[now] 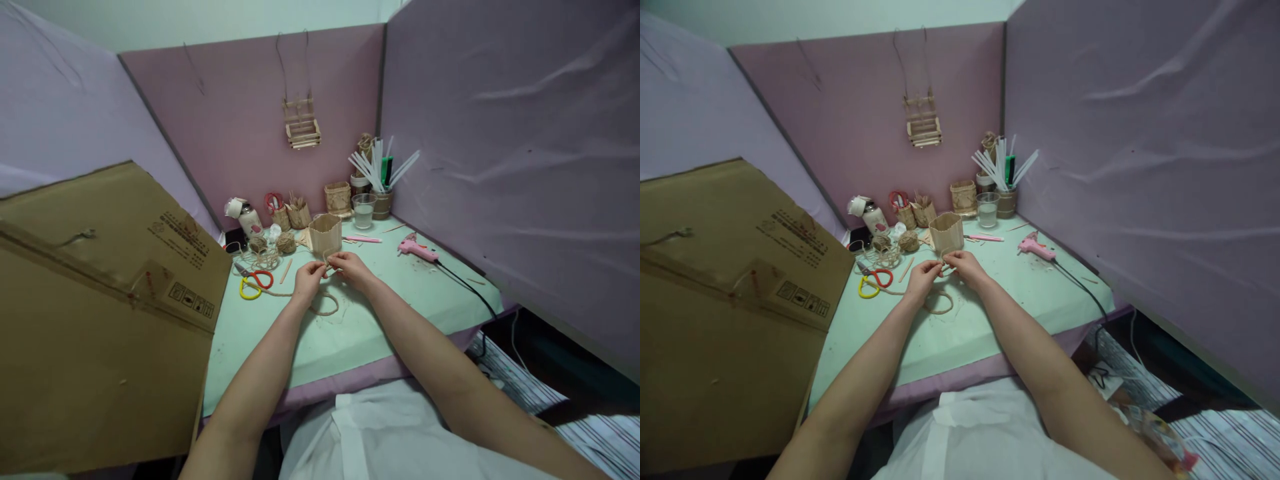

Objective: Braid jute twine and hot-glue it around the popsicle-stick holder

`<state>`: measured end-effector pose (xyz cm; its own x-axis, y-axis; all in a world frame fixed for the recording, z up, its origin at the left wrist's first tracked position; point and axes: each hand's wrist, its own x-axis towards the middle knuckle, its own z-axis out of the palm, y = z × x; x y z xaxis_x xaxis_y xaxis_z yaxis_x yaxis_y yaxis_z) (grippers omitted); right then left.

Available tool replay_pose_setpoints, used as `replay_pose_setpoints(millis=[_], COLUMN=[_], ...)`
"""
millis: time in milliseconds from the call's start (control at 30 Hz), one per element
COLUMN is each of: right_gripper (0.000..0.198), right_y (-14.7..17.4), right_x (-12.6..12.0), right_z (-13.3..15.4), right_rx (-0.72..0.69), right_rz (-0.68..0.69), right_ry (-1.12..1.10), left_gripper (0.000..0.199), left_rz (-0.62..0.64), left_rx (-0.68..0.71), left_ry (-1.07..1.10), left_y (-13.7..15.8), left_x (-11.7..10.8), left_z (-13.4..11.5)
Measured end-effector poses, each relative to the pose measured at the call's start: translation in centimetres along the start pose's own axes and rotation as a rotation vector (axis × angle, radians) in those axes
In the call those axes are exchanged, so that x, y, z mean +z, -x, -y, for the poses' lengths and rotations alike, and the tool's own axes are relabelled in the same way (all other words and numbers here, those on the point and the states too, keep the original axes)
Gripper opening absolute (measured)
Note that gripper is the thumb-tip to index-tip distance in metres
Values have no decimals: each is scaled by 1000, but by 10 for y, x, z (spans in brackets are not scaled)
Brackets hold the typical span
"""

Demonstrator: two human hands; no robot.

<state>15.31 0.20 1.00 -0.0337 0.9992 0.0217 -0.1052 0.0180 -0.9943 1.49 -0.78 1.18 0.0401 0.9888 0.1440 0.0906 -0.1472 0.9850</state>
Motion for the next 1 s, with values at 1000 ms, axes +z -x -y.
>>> replay_pose_setpoints(millis=[1000], right_gripper=[39], right_y=[-1], right_x=[2], right_z=[-4], right_rx=[17], right_rz=[1], right_ry=[-17], left_gripper=[15], left_rz=[-6], left_rx=[45], left_ry=[-18], left_y=[1], left_x=[3], left_z=[3])
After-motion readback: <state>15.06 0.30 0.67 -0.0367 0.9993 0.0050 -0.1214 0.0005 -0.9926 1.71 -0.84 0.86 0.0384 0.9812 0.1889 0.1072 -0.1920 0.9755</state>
